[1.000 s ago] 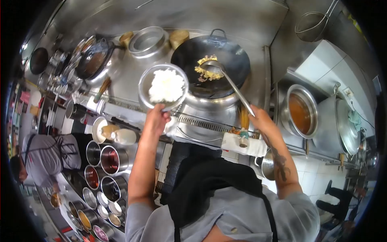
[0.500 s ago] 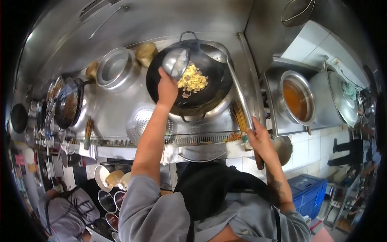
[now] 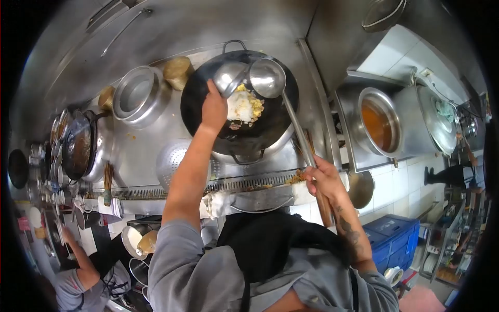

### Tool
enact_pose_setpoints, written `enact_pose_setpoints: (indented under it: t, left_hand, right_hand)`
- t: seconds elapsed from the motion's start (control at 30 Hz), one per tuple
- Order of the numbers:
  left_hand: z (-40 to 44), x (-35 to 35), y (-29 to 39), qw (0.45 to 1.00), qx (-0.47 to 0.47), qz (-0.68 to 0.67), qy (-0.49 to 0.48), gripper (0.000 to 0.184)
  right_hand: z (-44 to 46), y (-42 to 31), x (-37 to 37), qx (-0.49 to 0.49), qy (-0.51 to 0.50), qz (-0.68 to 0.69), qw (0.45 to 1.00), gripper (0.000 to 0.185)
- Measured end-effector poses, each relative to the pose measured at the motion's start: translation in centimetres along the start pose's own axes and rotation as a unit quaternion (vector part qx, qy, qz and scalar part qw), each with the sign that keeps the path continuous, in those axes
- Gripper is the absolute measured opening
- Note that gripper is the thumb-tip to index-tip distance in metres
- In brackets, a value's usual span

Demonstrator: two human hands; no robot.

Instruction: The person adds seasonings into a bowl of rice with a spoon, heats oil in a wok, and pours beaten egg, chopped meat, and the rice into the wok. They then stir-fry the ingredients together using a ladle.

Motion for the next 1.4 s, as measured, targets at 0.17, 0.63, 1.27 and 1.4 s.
enact_pose_setpoints:
  t: [0.17,0.63,1.27,1.4]
  left_hand:
    - [-2.3,7.2,-1.0,0.986,0.055,-0.093,0.127,0.06]
    - [-12.3,13.5,2.1,0.902,0.291,-0.241,0.209,0.052]
    - [-20.5,19.4,11.5,0.647,0.368,-0.526,0.411,0.014]
    - [-33.9,22.6,12.6,0.585,0.456,-0.454,0.493,0.013]
  right_hand:
    - [-3.0,-1.2,0.1,0.097,0.057,-0.203,0.973,0.037]
    - [-2.2,-3.9,1.1,0.237,0.087,-0.496,0.831,0.042]
    - [5.8,-2.9,5.8,0.284,0.07,-0.588,0.754,0.037]
    - [4.2,-2.1,5.7,0.291,0.085,-0.584,0.753,0.039]
Point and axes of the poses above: each hand's wrist, its own z-axis towards the middle knuckle, its own x-axis out of the back of the hand, y = z × x, the point moved 1 cm from there along z, towards the middle knuckle, and after that the axes turned 13 degrees about -x, right-handed, at the moved point
